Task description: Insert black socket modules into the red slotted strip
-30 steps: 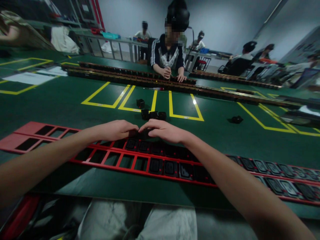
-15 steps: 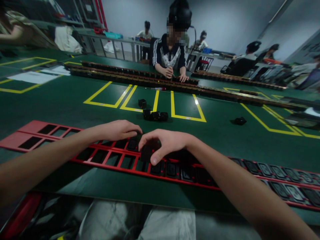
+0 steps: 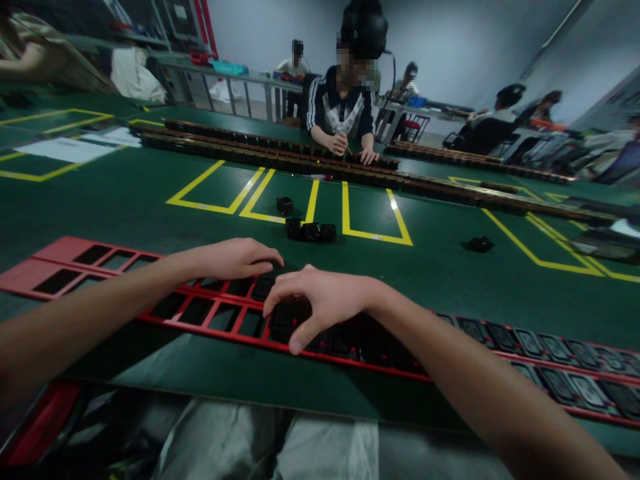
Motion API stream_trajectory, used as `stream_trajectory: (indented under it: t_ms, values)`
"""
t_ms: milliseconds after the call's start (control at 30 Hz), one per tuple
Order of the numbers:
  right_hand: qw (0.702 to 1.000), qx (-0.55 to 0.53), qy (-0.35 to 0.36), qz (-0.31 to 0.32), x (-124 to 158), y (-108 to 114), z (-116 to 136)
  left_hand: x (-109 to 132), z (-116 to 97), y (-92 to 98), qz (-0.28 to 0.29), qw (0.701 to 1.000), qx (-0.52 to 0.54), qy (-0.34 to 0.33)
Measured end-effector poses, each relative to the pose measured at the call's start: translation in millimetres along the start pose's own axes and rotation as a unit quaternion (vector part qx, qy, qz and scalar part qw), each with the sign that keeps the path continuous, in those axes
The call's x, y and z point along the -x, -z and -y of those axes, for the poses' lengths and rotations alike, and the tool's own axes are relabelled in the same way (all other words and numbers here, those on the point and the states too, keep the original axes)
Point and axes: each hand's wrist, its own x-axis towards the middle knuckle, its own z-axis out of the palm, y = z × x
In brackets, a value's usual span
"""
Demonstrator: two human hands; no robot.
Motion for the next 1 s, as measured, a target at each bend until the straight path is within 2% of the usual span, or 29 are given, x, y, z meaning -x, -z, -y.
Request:
stream_trajectory:
  t_ms: [567,1000]
  values:
    - [0.998,0.056,-0.031,0.007,-1.8,-5.9,6.7,0.5,-2.4,1.3,-0.002,1.000,0.010,-0.001]
    - [0.999,0.039,-0.008,-0.001,1.4,-1.7,3.1,0.3,-2.1,0.7,-0.002,1.000,0.002,0.004]
